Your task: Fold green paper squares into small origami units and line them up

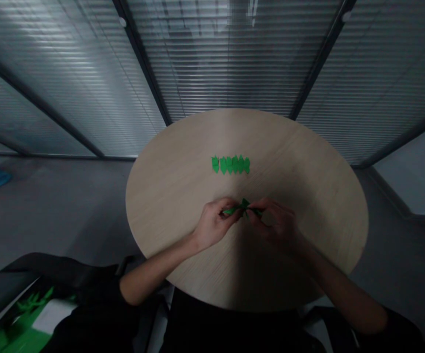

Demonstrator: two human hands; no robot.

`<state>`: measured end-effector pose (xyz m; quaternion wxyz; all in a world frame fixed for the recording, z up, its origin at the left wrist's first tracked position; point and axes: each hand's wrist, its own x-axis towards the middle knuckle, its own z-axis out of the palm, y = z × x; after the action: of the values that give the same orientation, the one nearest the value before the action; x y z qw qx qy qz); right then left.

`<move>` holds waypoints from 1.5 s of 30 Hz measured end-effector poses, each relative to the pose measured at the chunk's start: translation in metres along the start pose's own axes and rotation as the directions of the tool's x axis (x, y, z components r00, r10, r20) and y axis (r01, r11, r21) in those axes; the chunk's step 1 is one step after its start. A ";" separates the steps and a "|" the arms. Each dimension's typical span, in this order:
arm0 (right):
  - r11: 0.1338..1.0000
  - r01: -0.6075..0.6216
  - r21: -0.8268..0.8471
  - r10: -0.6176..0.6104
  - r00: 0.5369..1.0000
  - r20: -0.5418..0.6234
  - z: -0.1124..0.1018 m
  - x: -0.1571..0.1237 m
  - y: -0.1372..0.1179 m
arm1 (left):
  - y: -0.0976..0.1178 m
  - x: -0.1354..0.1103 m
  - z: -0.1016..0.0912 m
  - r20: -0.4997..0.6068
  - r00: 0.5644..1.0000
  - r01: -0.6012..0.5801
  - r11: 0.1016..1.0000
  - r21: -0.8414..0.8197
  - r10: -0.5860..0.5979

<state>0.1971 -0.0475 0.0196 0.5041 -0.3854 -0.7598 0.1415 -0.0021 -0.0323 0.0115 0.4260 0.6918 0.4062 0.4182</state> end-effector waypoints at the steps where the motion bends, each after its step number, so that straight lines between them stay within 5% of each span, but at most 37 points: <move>1: 1.000 -0.011 -0.004 0.011 1.000 0.000 0.000 0.000 0.000 | 0.000 0.000 0.000 -0.002 1.000 -0.002 1.000 0.003 0.002; 5: 0.996 -0.085 -0.016 0.085 0.996 -0.014 -0.001 -0.002 0.002 | -0.003 0.001 0.000 -0.050 0.998 -0.048 0.998 0.037 0.050; 9: 0.988 -0.157 0.015 0.157 0.987 -0.025 -0.002 -0.003 0.004 | -0.003 0.004 -0.002 -0.113 0.953 -0.272 0.957 0.098 0.282; 13: 0.972 -0.219 0.090 0.219 0.976 0.008 -0.002 -0.002 0.007 | 0.000 0.006 -0.004 -0.003 0.902 -0.427 0.896 0.124 0.431; 19: 0.897 -0.300 0.326 0.263 0.953 0.154 -0.001 -0.003 0.010 | 0.000 0.007 -0.003 0.053 0.909 -0.415 0.910 0.007 0.414; 23: 0.871 -0.301 0.389 0.270 0.954 0.133 0.000 -0.003 0.011 | -0.002 0.007 -0.004 0.046 0.908 -0.419 0.907 0.045 0.417; 32: 0.937 -0.139 0.319 0.132 0.990 0.045 -0.002 0.000 0.006 | -0.001 0.004 -0.002 0.040 0.960 -0.276 0.960 -0.043 0.277; 45: 0.930 -0.177 0.322 0.181 0.983 0.020 -0.004 0.000 0.005 | 0.003 0.004 -0.001 -0.026 0.987 -0.159 0.977 -0.143 0.157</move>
<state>0.2030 -0.0451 0.0182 0.5492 -0.3661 -0.6855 0.3072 -0.0013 -0.0288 0.0153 0.4373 0.6862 0.3216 0.4842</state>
